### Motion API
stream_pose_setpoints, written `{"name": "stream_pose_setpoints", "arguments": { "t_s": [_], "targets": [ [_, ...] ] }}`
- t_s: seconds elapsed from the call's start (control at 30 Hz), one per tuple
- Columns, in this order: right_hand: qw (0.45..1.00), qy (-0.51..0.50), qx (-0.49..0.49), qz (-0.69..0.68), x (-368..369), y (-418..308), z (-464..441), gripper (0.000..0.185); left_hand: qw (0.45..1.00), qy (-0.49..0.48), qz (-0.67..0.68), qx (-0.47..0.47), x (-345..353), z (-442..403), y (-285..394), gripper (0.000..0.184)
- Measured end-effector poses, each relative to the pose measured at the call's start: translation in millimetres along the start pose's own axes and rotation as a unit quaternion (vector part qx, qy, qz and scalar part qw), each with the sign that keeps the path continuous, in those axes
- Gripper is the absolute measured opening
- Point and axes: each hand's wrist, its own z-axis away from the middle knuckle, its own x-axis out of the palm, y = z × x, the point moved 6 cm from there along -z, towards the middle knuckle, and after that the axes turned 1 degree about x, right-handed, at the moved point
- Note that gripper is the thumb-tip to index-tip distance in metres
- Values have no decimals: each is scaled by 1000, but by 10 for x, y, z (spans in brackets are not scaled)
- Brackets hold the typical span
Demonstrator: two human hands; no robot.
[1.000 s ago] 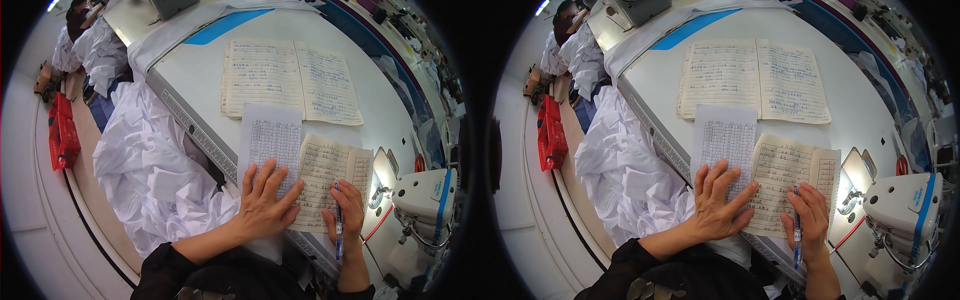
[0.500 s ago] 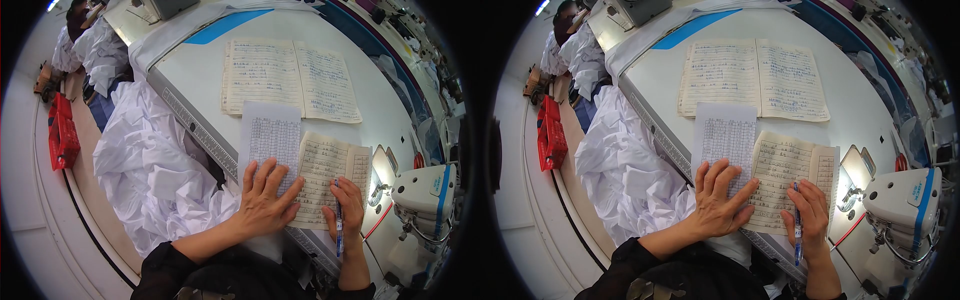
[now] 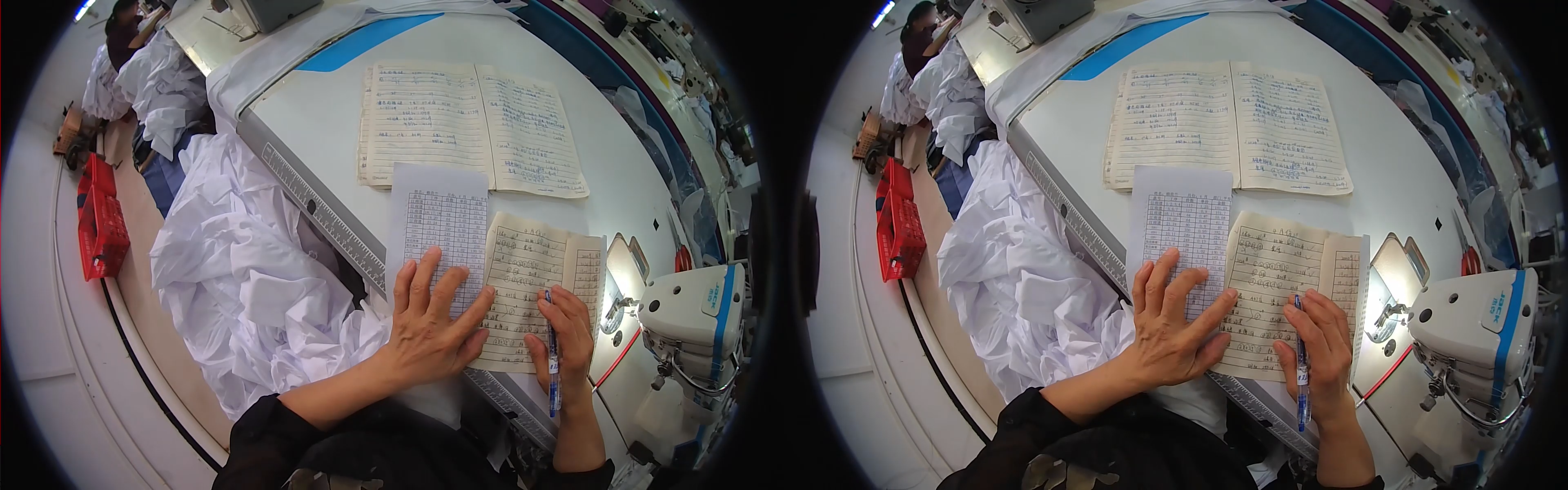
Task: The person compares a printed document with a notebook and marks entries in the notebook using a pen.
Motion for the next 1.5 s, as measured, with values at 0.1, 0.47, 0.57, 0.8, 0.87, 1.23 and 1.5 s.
{"name": "stream_pose_setpoints", "arguments": {
  "t_s": [0.1,0.47,0.57,0.8,0.87,1.23,1.5],
  "targets": [
    [1000,2,-1,-1,1,3,2,41,1000,1,-1,-2,6,3,-5,47],
    [1000,4,-5,1,-6,2,-4,40,1000,0,-15,6,1,-6,2,47],
    [1000,3,-6,-1,-6,-2,-6,40,1000,-1,-14,8,-2,-9,4,47],
    [1000,7,-9,5,-7,-9,-7,41,1000,-5,-15,8,-11,-17,9,47],
    [1000,8,-10,5,-8,-10,-8,41,1000,-5,-12,7,-8,-14,8,47],
    [1000,4,-1,-9,-32,-10,-26,44,999,-30,-24,-4,-5,-33,28,47],
    [991,51,57,-113,-93,147,13,37,998,-44,-40,7,-7,-41,40,46]
  ]
}}
